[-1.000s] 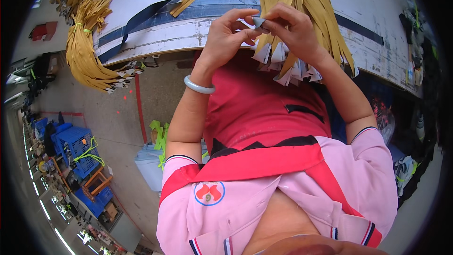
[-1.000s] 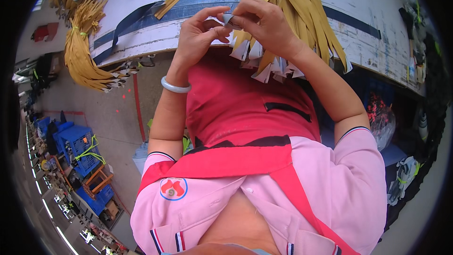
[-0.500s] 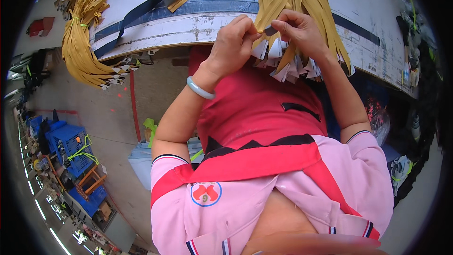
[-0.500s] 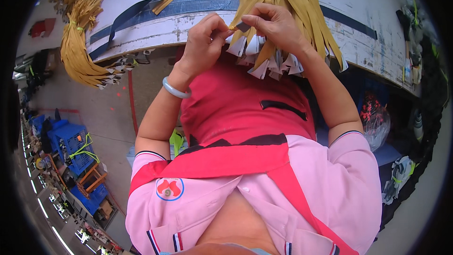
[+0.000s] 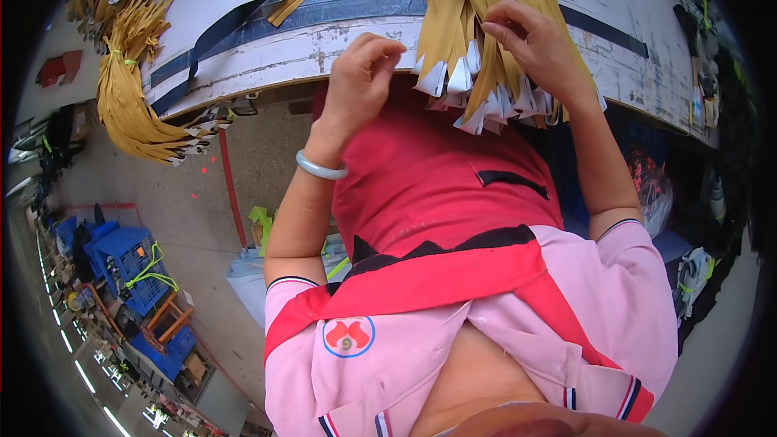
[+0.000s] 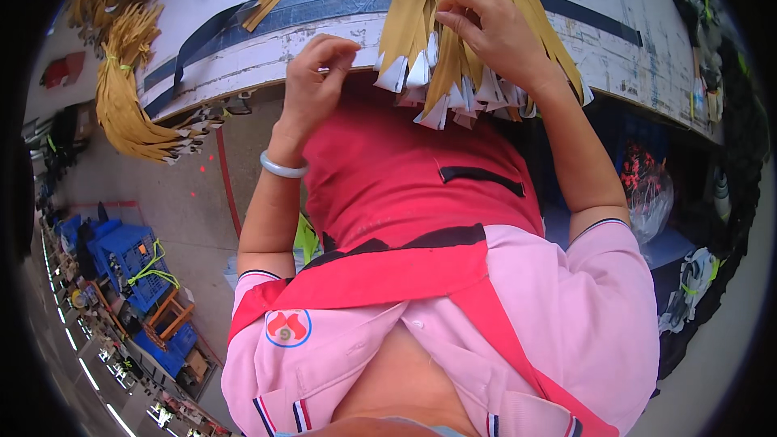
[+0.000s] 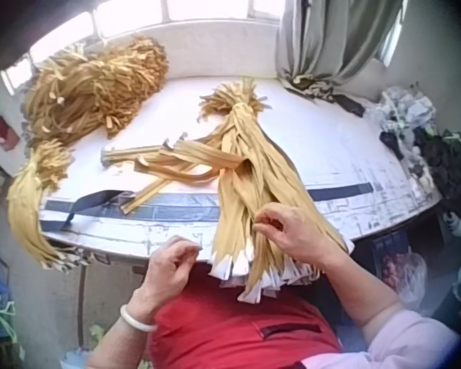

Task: Manufacturing yellow fabric straps by applying small adhesive labels or pieces to the white ends.

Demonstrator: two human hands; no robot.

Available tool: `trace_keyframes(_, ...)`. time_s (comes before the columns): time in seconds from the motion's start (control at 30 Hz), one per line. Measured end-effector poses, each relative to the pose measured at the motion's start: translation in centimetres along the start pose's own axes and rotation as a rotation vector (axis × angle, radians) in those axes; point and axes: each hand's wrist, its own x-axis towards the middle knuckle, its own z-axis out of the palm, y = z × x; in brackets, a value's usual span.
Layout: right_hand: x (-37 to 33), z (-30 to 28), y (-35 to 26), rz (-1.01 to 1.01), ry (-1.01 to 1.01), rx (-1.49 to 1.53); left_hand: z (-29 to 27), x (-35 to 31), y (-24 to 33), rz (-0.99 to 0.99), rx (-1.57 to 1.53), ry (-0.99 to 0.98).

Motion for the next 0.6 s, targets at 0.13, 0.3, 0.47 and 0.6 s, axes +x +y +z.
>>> trace_keyframes(0.13, -0.7, -0.1, -0.3, -0.047, -0.181, -0.014, 2.8, -1.2, 2.1, -0.064, -0.102, -0.089)
trace_keyframes(0.3, -2.3, 1.4, -0.8, -0.183, -0.229, -0.022, 6.1, -4.8, 3.7, -0.152, -0.042, -0.304)
trace_keyframes(0.47, -3.7, 2.0, -2.7, -0.257, -0.338, 0.09, 5.6, -5.2, 3.6, -0.056, -0.19, -0.147)
trace_keyframes(0.6, -4.4, 2.0, -3.3, -0.215, -0.413, 0.047, 4.0, -5.0, 3.8, -0.086, -0.234, -0.157)
